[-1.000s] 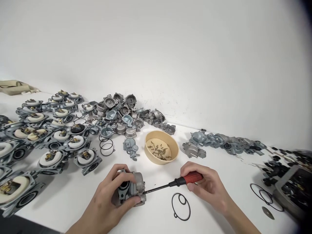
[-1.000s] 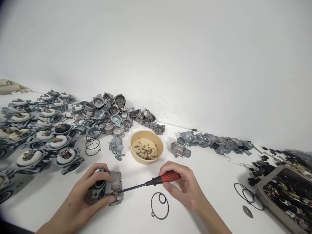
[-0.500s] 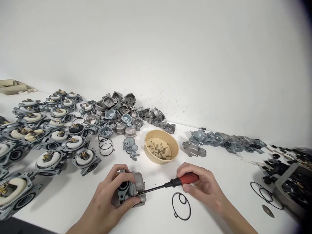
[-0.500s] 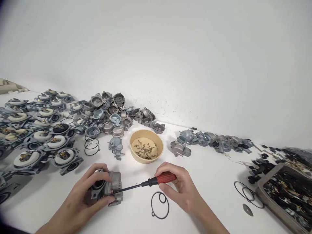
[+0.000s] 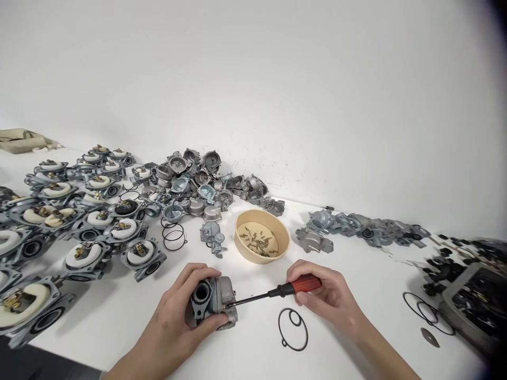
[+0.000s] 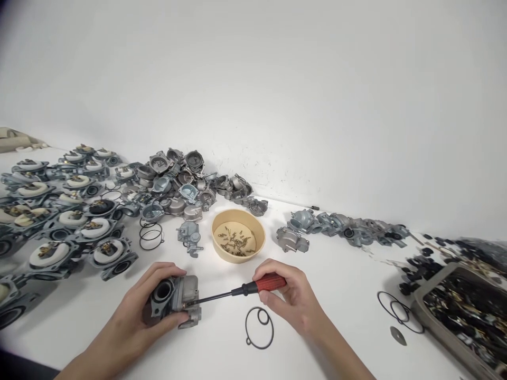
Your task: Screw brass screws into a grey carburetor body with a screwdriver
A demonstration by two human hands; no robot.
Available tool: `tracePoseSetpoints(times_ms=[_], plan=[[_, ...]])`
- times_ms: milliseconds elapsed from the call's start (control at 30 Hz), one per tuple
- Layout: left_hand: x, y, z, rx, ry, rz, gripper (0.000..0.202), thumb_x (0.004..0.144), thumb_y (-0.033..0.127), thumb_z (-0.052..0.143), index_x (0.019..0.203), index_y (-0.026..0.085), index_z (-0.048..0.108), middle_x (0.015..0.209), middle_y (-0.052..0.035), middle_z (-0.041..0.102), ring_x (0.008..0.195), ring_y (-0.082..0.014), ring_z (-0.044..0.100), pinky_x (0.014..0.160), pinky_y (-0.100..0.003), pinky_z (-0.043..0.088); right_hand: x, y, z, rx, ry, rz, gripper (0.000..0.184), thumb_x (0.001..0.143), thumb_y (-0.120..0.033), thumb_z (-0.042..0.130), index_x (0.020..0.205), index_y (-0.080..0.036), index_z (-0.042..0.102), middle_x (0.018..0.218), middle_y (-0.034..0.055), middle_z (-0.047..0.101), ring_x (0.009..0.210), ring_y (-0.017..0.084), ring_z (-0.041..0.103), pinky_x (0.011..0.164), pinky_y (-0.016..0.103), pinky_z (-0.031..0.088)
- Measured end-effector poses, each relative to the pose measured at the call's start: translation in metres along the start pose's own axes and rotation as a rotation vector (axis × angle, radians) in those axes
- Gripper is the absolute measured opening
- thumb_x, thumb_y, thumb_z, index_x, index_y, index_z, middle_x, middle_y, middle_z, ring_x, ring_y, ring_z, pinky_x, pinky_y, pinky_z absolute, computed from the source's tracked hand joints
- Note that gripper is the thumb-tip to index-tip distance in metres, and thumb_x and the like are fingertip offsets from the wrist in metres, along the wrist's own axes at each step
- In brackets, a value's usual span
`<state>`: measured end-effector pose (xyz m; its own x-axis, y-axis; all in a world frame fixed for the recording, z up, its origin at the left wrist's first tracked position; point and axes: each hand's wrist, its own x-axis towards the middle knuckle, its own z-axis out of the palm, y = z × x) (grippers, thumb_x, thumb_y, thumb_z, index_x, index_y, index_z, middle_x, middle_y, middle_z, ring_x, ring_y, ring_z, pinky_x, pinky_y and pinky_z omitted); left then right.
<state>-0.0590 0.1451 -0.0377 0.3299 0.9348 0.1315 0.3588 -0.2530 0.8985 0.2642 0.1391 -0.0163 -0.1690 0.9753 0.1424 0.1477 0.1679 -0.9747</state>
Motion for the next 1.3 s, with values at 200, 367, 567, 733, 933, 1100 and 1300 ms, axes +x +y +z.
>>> tracePoseSetpoints(times_ms=[200,367,567,733,933,1100,1300], plan=[[0.0,-0.001,0.001,0.002,0.015,0.01,0.041,0.091,0.029,0.077,0.128,0.039,0.061,0.132,-0.0026,0.06,0.12,-0.0295,0.065,0.092,-0.034,0.051,0.001,0.005,-0.004,0.004,-0.058,0.041,0.024,0.091,-0.044,0.081,0.099,-0.021,0.077,0.082,0.0043,0.065,0.066,0.016,0.059,0.061,0.027,0.049],[0.0,-0.002,0.0,0.009,0.016,0.004,0.055,0.091,0.028,0.078,0.139,0.04,0.055,0.133,-0.0036,0.061,0.118,-0.0287,0.064,0.096,-0.036,0.051,0.003,0.007,-0.007,-0.012,-0.133,0.043,0.025,0.095,-0.042,0.078,0.102,-0.019,0.074,0.076,0.0041,0.065,0.066,0.017,0.06,0.063,0.028,0.052],[0.001,-0.003,-0.001,-0.009,-0.01,-0.004,0.056,0.091,0.026,0.08,0.14,0.037,0.054,0.133,-0.0061,0.06,0.118,-0.0305,0.063,0.095,-0.038,0.051,0.001,-0.002,-0.001,0.003,-0.008,0.075,0.03,0.087,-0.047,0.084,0.096,-0.019,0.077,0.079,0.0034,0.063,0.063,0.015,0.056,0.058,0.027,0.05],[0.003,-0.001,-0.002,-0.021,-0.022,-0.006,0.045,0.089,0.025,0.082,0.127,0.033,0.06,0.129,-0.0055,0.063,0.118,-0.0304,0.063,0.092,-0.036,0.051,0.001,-0.001,-0.005,-0.042,-0.036,0.07,0.033,0.089,-0.051,0.081,0.097,-0.019,0.078,0.078,0.0044,0.063,0.064,0.016,0.057,0.059,0.028,0.052],[0.004,-0.001,-0.001,-0.056,0.002,0.005,0.04,0.086,0.023,0.083,0.119,0.033,0.063,0.119,-0.0026,0.063,0.108,-0.027,0.064,0.086,-0.032,0.049,0.002,0.003,-0.014,-0.068,-0.12,0.04,0.028,0.097,-0.047,0.074,0.102,-0.019,0.076,0.074,0.003,0.064,0.062,0.015,0.058,0.061,0.028,0.053],[0.004,0.001,-0.002,-0.035,-0.011,0.002,0.042,0.086,0.021,0.085,0.119,0.033,0.062,0.12,-0.0021,0.063,0.109,-0.0264,0.063,0.089,-0.032,0.048,0.002,0.008,-0.006,-0.091,-0.065,0.131,0.049,0.104,-0.06,0.057,0.091,-0.016,0.074,0.058,0.0014,0.062,0.046,0.012,0.048,0.047,0.026,0.039],[0.002,0.006,-0.004,-0.011,-0.049,-0.016,0.042,0.086,0.027,0.086,0.119,0.032,0.061,0.121,-0.0037,0.063,0.11,-0.0279,0.065,0.087,-0.031,0.05,0.003,0.02,0.005,-0.113,0.067,0.219,0.062,0.1,-0.069,0.055,0.079,-0.015,0.076,0.049,-0.0005,0.054,0.043,0.011,0.039,0.044,0.025,0.027]])
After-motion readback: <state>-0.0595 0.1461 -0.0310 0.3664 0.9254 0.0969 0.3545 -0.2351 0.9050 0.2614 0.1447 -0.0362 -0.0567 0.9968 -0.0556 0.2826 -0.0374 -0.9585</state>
